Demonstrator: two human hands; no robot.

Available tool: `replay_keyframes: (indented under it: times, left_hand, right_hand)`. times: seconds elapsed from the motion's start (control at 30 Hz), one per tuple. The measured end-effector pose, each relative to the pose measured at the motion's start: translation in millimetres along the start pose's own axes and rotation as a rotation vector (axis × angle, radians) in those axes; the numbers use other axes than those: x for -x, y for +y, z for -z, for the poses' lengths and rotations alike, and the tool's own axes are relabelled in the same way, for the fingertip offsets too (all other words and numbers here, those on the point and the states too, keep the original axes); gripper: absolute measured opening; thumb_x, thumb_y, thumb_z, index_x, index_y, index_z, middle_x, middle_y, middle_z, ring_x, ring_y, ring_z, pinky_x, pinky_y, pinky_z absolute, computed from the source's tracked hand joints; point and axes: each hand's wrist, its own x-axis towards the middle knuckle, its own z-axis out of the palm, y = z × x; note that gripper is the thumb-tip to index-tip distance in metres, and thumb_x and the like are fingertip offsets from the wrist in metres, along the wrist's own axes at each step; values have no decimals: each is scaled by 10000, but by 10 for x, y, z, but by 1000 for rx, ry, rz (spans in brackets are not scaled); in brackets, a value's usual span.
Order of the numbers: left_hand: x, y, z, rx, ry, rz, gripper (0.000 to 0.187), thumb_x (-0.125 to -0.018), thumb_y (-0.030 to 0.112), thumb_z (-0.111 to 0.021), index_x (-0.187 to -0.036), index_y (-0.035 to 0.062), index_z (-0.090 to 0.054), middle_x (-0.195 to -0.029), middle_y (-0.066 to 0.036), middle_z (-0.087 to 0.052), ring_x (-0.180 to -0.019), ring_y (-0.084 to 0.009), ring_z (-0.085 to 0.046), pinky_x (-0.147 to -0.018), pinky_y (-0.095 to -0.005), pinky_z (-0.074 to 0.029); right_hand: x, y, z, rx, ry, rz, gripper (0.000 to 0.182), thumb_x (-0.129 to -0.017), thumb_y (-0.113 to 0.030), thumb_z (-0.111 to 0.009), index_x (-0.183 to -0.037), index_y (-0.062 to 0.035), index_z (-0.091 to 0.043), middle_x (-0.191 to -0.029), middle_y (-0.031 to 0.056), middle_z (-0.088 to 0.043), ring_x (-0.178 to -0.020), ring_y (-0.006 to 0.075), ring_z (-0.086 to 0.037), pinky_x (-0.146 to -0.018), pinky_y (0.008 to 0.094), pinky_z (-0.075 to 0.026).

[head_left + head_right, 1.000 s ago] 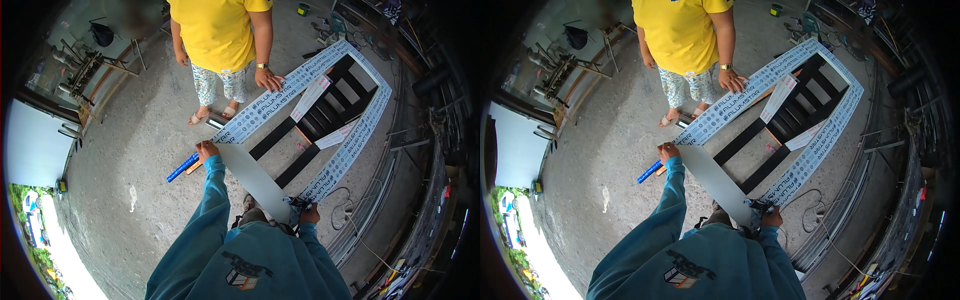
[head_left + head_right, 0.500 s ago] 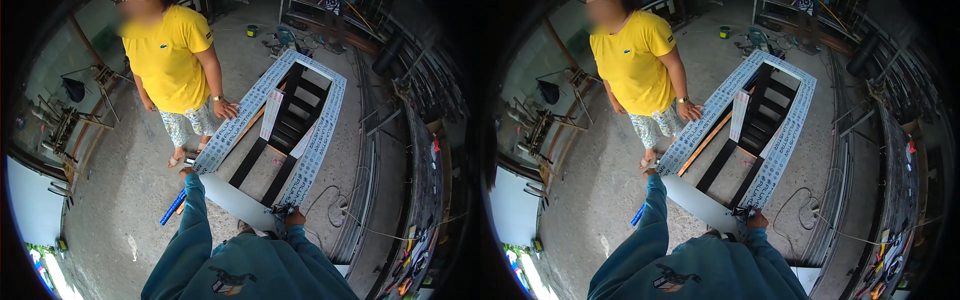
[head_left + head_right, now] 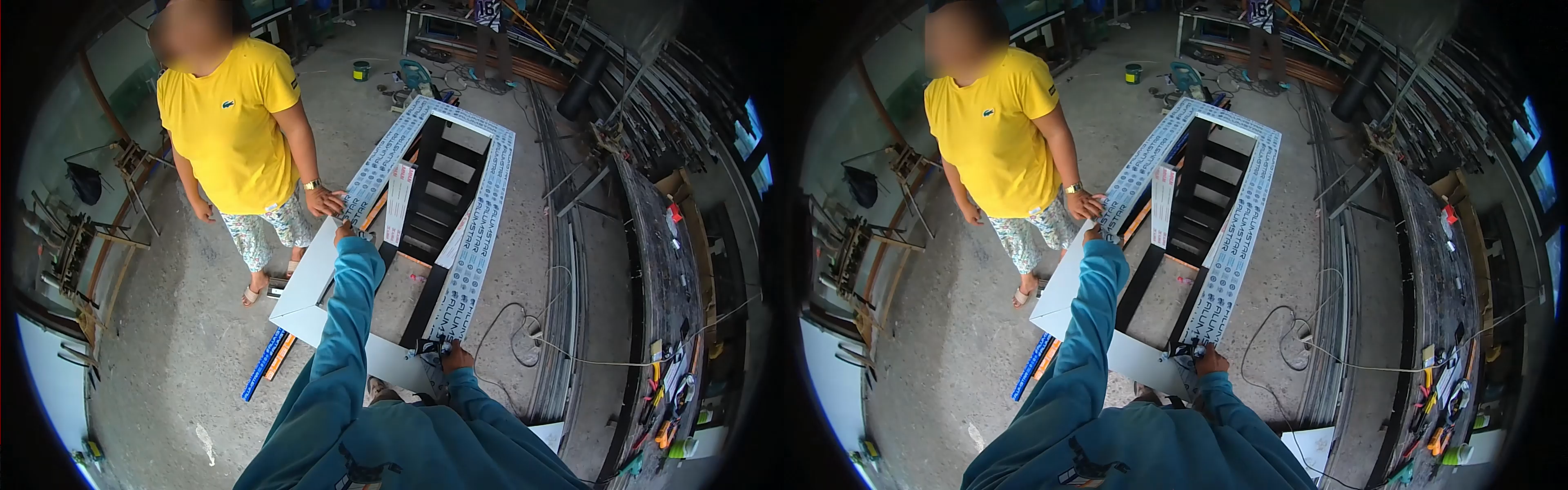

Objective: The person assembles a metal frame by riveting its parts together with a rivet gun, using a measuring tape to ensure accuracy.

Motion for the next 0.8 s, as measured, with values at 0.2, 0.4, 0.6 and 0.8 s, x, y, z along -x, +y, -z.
replay_keyframes:
  times: [0.2,0.4,0.6,0.8]
  left_hand:
    - [270,-317,397,-65,-229,116,110,-773,235,-581,-765,127,-561,-630,-36,-537,-547,-215,-514,-520,-414,-416]
    - [-557,-1044,1381,-884,-16,-427,242,-759,285,-571,-851,70,-630,-699,-83,-611,-653,-208,-583,-622,-361,-458]
    - [-219,-1040,1637,-1178,295,-733,285,-723,301,-560,-890,85,-643,-819,-144,-623,-781,-306,-591,-711,-391,-453]
    - [-145,-1212,1208,-1364,521,-687,302,-746,301,-499,-909,85,-634,-883,-196,-603,-847,-372,-569,-778,-429,-439]
  right_hand:
    - [-32,74,-60,-47,-53,33,375,-669,-192,-535,-1033,-109,-495,-769,183,-617,-689,364,-593,-617,452,-465]
    - [-56,248,-66,-150,-57,205,340,-674,-183,-552,-997,-95,-491,-744,182,-609,-669,364,-590,-581,465,-475]
    - [-276,642,-178,-343,-231,457,345,-680,-250,-623,-952,-51,-551,-695,151,-605,-663,352,-587,-605,419,-484]
    - [-765,1376,186,-387,-684,337,513,-678,-467,-631,-895,-3,-610,-833,182,-618,-779,324,-592,-700,386,-463]
